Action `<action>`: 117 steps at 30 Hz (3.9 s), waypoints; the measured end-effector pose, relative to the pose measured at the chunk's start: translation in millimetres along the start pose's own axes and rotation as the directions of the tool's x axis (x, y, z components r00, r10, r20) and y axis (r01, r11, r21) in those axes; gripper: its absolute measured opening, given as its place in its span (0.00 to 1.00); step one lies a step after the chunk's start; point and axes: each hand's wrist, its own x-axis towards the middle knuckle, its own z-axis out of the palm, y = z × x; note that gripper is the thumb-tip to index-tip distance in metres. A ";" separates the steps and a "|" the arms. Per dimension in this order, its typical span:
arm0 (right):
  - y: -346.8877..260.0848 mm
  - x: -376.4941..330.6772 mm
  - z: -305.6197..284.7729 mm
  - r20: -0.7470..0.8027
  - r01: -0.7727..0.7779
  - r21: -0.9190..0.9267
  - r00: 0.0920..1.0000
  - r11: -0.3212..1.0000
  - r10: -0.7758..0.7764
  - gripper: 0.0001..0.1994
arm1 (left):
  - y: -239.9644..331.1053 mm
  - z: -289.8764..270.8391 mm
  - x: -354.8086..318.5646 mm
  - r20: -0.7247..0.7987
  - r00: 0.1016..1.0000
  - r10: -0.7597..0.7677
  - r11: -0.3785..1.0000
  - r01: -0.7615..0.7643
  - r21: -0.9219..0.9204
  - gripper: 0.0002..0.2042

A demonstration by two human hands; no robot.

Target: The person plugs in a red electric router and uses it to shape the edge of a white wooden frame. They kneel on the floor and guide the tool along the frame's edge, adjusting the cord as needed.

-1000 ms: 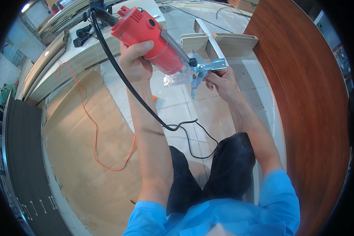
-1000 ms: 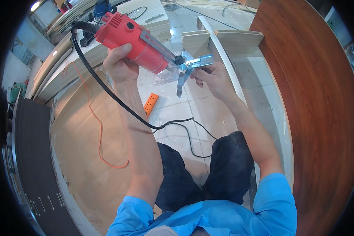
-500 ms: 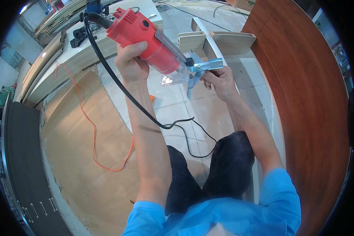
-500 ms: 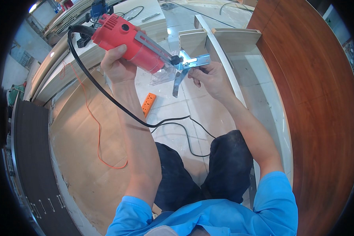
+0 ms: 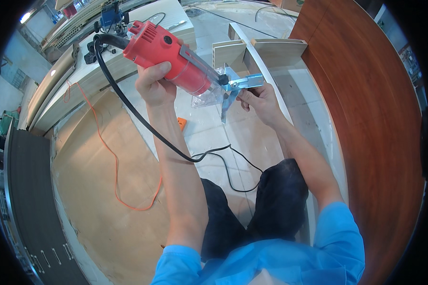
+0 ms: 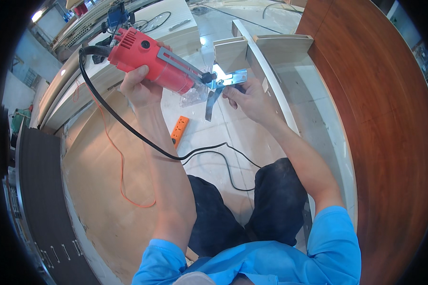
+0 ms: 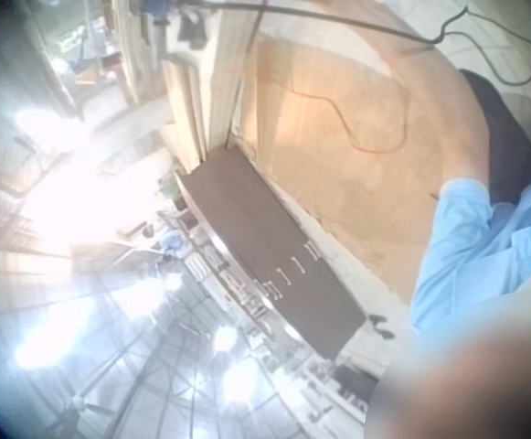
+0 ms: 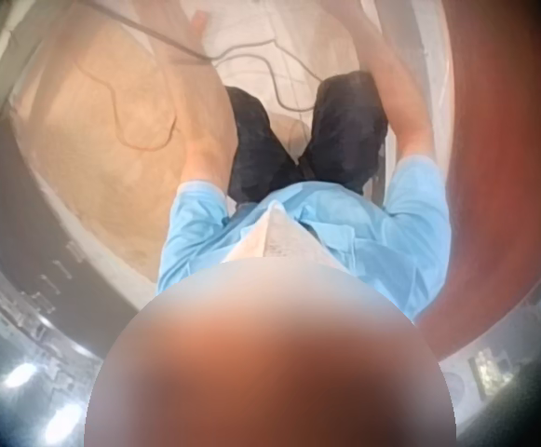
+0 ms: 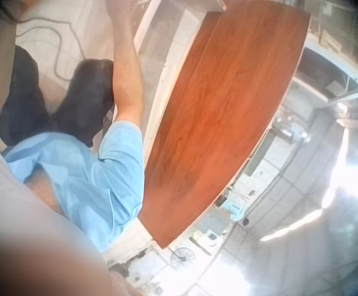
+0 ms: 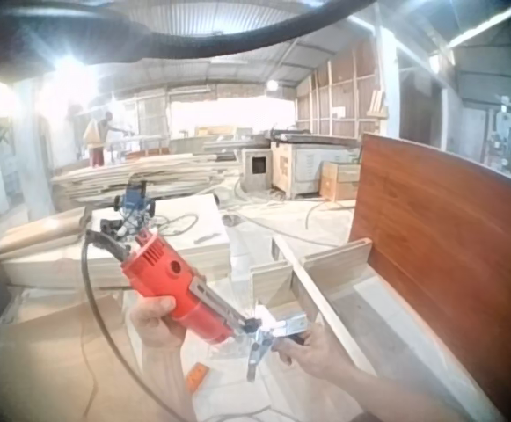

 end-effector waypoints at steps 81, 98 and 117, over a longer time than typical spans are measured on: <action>-31.3 -6.2 15.1 -0.118 -0.032 0.248 0.991 0.968 0.063 0.05 | -36.4 -3.8 -9.4 -0.352 0.930 -0.107 0.970 0.020 -0.241 0.32; -11.3 -3.6 10.1 -0.106 -0.090 0.508 0.981 0.857 0.165 0.09 | -16.1 7.9 -6.7 -0.333 0.939 -0.086 0.994 0.061 -0.086 0.33; -13.9 -3.2 11.9 -0.061 -0.104 0.331 0.990 0.938 0.131 0.06 | -13.3 8.1 -6.3 -0.330 0.939 -0.093 0.989 0.050 -0.138 0.33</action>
